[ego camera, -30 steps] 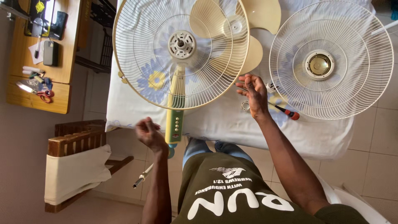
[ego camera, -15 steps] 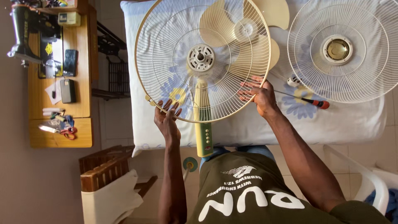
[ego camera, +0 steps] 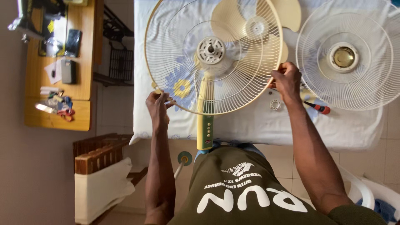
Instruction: The person assembles a standing fan by attaching the front grille, fan blades, and rear grille to the fan motor. They use a screwdriver to secure the components and place the assembled fan on a bed.
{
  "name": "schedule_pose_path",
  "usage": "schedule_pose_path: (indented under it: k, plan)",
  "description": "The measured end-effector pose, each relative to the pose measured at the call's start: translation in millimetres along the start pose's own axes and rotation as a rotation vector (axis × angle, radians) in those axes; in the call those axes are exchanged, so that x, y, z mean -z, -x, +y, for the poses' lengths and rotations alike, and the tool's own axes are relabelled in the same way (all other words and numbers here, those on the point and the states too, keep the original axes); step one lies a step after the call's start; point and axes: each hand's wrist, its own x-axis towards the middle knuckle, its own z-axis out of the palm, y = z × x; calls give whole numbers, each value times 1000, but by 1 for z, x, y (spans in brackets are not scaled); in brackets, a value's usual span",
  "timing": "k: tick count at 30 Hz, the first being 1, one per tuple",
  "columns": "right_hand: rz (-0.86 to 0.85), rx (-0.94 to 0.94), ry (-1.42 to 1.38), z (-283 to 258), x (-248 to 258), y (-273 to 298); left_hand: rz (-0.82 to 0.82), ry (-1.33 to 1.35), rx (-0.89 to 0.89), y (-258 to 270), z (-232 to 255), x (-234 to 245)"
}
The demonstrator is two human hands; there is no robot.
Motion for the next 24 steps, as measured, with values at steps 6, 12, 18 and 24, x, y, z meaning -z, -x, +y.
schedule_pose_path:
  k: [6, 12, 18, 24]
  plan:
    - [-86, 114, 205, 13, 10, -16, 27, -46, 74, -9, 5, -7]
    - [-61, 7, 198, -15, 0, -5, 77, -170, 117, -5, 26, -12]
    - [-118, -119, 276, -27, 12, -20, -208, -255, 208, -20, 42, 17]
    - [-16, 463, 521, -16, 17, -119, 26, -802, -343, -110, 68, 16]
